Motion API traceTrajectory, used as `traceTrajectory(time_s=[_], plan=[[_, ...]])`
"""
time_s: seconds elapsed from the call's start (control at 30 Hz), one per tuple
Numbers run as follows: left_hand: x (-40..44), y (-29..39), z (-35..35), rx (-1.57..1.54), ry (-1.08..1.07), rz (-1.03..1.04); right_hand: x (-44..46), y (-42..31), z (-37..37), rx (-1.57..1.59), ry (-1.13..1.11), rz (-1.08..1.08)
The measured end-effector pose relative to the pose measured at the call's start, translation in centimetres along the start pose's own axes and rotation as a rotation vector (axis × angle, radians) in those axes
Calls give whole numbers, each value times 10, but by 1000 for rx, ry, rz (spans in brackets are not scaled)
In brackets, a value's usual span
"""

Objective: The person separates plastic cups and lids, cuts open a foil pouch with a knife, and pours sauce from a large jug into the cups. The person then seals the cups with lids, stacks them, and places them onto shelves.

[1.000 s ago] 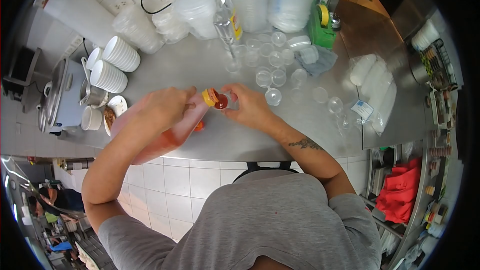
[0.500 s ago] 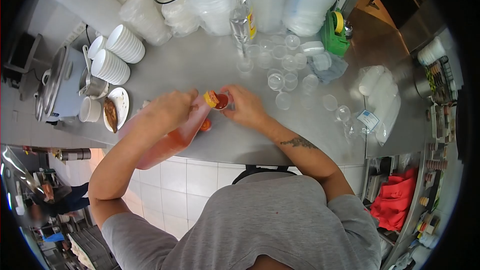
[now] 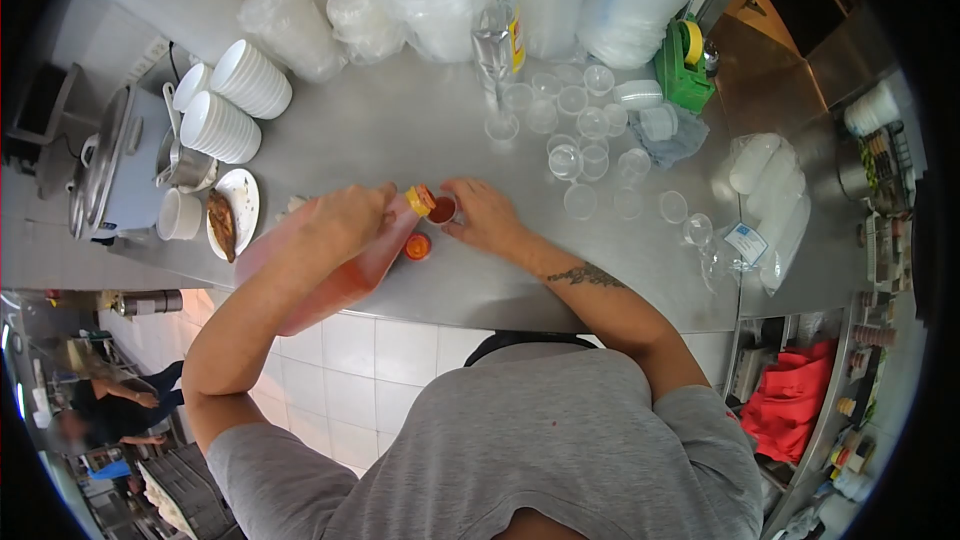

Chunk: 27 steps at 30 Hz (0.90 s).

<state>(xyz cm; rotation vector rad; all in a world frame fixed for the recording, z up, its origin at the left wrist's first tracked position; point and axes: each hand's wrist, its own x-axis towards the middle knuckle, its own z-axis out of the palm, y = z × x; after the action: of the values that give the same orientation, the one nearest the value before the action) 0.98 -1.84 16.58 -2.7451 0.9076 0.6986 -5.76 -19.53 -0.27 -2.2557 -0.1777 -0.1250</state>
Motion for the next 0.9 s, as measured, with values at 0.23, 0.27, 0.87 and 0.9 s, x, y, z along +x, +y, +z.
traceTrajectory(time_s=[0.23, 0.27, 0.87, 0.9], plan=[[-1, -1, -3, 20, -6, 16, 3, -6, -50, 90, 22, 111], [-2, 1, -4, 20, -14, 9, 9, 2, -53, 108, 133, 171], [4, -2, 8, 48, -13, 34, 22, 31, -52, 93, 252, 42], [6, -2, 9, 55, -14, 38, 19, 26, -52, 113, 254, 0]])
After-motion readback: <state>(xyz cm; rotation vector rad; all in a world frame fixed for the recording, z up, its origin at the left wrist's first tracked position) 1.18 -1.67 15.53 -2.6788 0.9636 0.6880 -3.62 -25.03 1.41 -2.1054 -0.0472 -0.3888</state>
